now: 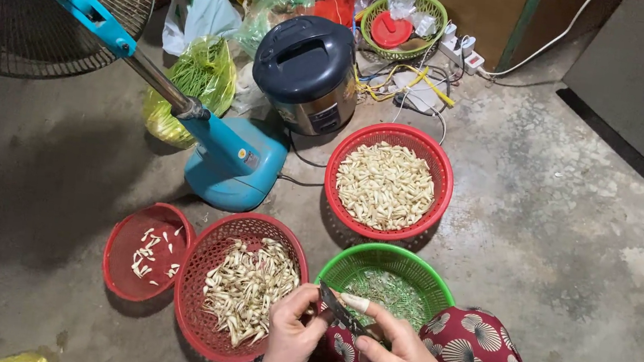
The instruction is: Cleaning and sorting bean sprouts into different baskets while sitting on the floor
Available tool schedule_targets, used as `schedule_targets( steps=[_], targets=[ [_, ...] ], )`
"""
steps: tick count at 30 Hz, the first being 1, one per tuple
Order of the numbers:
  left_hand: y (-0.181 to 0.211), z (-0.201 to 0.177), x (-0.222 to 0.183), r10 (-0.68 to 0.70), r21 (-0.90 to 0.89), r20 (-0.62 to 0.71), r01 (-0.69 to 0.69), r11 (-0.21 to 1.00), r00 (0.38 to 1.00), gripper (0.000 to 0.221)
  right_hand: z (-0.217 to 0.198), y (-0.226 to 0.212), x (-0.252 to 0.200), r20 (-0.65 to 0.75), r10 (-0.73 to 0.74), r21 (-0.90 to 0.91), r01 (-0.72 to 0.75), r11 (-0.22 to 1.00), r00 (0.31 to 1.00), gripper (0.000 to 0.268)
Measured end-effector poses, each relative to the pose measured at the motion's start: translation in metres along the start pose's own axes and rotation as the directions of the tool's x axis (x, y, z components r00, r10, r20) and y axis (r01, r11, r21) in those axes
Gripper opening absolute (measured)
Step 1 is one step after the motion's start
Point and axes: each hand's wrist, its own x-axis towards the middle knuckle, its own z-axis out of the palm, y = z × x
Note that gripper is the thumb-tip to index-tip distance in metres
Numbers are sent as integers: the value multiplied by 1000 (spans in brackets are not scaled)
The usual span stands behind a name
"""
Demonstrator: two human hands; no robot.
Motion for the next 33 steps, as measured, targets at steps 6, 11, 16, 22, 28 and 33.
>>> schedule_targets(
  steps=[6, 11, 16, 22, 28, 33],
  targets=[
    [-1, 1, -1, 33, 6, 5, -33, 999, 999, 29, 1, 5, 0, -57, 36, 33, -34, 999, 998, 57],
    [1, 0, 0, 49, 9, 33, -50, 999, 998, 26, -1, 19, 2, -56, 25, 118, -18, 993, 998, 51],
    [0, 5, -5, -15, -75, 207, 31, 997, 978, 11, -4, 17, 7, -88, 48, 234, -26, 972, 995, 49],
    [-13, 8, -5, -228, -207, 125, 250, 946, 966, 19, -5, -2, 2, 5, 32, 219, -32, 975, 999, 78],
    [-37, 8, -16, -357, -325, 113, 374, 869, 927, 26, -5, -3, 2, 7, 88, 203, -88, 975, 996, 71],
    [-59, 17, -20, -467, -830, 229, 422, 365, 854, 16, -9, 6, 5, -12, 20, 371, -15, 929, 1000, 67]
  ],
)
